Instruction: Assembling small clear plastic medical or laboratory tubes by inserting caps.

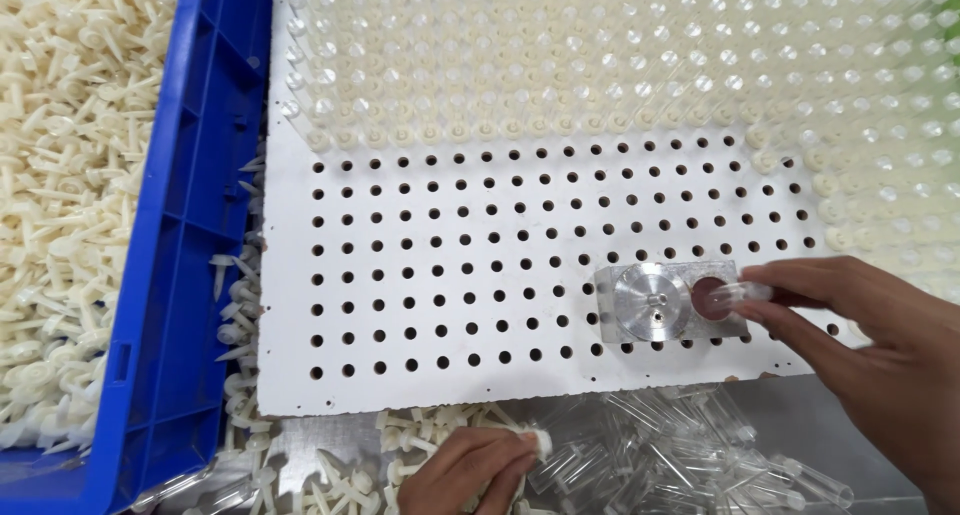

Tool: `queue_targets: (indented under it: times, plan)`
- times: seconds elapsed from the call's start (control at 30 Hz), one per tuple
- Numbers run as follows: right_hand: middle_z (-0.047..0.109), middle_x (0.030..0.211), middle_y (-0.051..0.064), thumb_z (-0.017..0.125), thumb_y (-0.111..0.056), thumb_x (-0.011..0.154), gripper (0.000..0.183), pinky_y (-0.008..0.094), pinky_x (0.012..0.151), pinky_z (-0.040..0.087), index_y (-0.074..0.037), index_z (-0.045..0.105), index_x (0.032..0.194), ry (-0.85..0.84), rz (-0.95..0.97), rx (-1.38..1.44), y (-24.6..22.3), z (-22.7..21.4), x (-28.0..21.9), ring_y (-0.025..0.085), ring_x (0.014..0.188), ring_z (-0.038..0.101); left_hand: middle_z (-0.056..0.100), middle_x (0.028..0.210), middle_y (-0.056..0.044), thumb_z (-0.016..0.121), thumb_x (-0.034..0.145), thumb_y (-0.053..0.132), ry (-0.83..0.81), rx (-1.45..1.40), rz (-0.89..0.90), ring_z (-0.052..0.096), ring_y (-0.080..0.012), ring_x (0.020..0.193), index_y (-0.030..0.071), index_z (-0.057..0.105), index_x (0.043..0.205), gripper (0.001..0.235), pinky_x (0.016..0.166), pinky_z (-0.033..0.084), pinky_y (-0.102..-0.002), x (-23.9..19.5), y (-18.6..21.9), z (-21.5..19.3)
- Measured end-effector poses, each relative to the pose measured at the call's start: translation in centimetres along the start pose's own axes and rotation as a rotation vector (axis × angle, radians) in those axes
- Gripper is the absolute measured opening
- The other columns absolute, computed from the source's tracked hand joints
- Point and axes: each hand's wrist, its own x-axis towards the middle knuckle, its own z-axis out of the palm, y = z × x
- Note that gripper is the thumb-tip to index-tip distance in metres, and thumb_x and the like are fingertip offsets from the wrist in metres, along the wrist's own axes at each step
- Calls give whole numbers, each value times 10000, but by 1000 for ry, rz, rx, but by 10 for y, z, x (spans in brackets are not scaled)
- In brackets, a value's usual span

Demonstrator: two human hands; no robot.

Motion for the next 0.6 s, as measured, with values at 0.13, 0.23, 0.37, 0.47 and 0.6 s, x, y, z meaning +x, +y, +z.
queue_targets:
  times: [0.13, 0.23, 0.37, 0.47, 0.6]
  plan:
    - [781, 1072, 166, 726, -12, 887, 268, 328, 942, 631, 7, 727, 1154, -61, 72, 357, 37, 13, -37, 237, 1017, 775, 767, 938, -193, 758, 903, -62, 36, -820, -351, 797, -251, 824, -64, 792, 1022, 124, 696, 720, -376, -6, 0, 18]
    - [796, 1078, 98, 797, -39, 832, 362, 272, 719, 679, -28, 783, 1193, -222, -182, 507, 30, 24, -64, 169, 888, 796, 755, 935, -192, 717, 923, -54, -77, -1035, -468, 787, -241, 854, -69, 758, 1050, 134, 731, 709, -379, -5, -7, 21]
    - [757, 1107, 201, 752, 63, 840, 267, 410, 857, 659, 41, 786, 1103, -262, -75, 846, 9, 44, -92, 286, 1067, 772, 746, 919, -201, 712, 939, -38, -144, -1054, -584, 771, -229, 830, -74, 757, 1076, 148, 718, 685, -355, -9, -7, 27]
    - [753, 1093, 254, 753, 104, 831, 267, 453, 856, 656, 59, 754, 1095, -360, 161, 997, 29, 61, -106, 326, 1073, 765, 730, 910, -203, 715, 949, -54, -138, -1114, -559, 768, -240, 830, -84, 752, 1078, 137, 712, 677, -356, -14, -5, 35]
    - [706, 1046, 274, 787, 126, 824, 248, 482, 841, 670, 96, 733, 1065, -385, 296, 1026, 51, 79, -116, 350, 1009, 795, 763, 1038, -183, 757, 928, -86, 17, -639, -27, 793, -235, 939, -22, 753, 1084, 169, 773, 707, -338, -14, 17, 31]
